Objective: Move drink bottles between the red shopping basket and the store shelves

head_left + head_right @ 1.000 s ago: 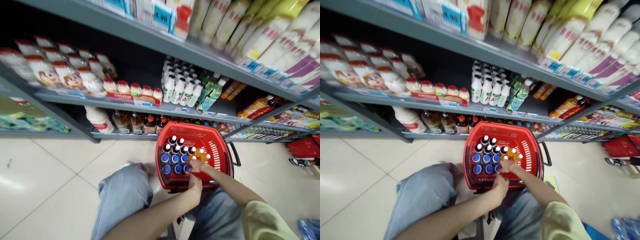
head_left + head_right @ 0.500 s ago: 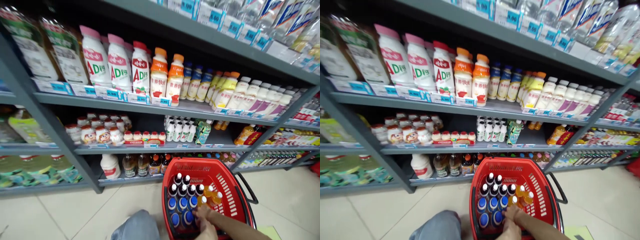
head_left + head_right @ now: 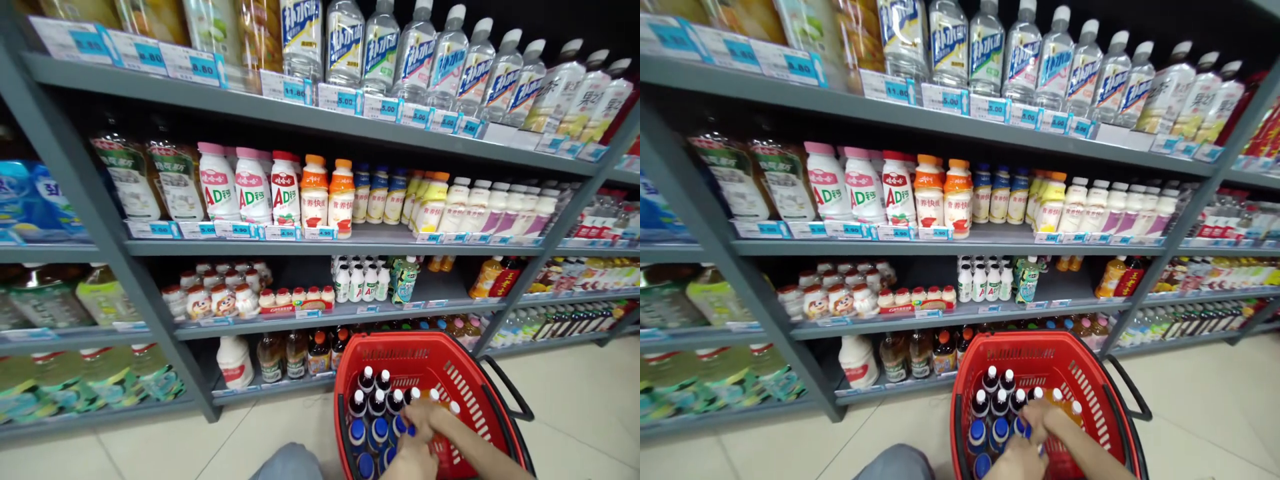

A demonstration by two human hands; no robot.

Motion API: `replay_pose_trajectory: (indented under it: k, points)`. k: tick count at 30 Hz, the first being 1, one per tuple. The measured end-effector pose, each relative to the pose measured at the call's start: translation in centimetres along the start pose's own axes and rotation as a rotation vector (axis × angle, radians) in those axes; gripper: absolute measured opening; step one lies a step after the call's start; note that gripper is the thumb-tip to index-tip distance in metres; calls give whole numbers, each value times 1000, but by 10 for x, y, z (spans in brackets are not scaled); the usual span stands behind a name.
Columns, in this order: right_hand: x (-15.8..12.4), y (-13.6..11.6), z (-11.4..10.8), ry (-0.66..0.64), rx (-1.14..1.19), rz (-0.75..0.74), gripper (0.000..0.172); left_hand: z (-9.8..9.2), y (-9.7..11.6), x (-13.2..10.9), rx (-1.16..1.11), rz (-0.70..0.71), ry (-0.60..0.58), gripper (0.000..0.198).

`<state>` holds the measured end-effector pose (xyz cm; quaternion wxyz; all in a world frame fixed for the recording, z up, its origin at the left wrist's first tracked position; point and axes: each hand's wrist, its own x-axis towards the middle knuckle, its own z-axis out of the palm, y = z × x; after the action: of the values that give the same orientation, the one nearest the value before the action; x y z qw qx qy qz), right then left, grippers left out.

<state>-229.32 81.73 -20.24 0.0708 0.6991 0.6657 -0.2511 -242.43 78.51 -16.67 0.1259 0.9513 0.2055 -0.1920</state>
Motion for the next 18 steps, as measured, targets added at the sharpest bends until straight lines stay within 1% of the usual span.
replay_pose_trajectory:
  k: [2, 4, 6, 9, 12, 13, 15, 17, 18]
  points:
    - [-5, -2, -11, 29, 9, -4, 25, -15, -9, -6, 70, 131, -41, 49]
    - [-9, -6, -20, 72, 36, -12, 32, -32, -19, -14, 102, 236, -15, 48]
    - [-14, -11, -28, 122, 81, -20, 33, -48, -27, -22, 105, 283, 70, 43]
    - [-24, -16, -42, 221, 163, -34, 29, -73, -37, -38, 65, 326, 208, 34]
    - [-36, -16, -61, 326, 272, -50, 24, -91, -45, -55, -82, 372, 362, 27]
    - [-41, -16, -67, 376, 342, -57, 23, -95, -47, -61, -155, 379, 424, 25]
    - [-50, -16, -80, 522, 561, -70, 20, -100, -50, -69, -293, 360, 539, 23]
    - [-58, -16, -92, 667, 755, -78, 19, -101, -54, -73, -388, 314, 627, 28]
    - [-63, -16, -97, 722, 819, -86, 20, -100, -56, -72, -421, 278, 670, 34]
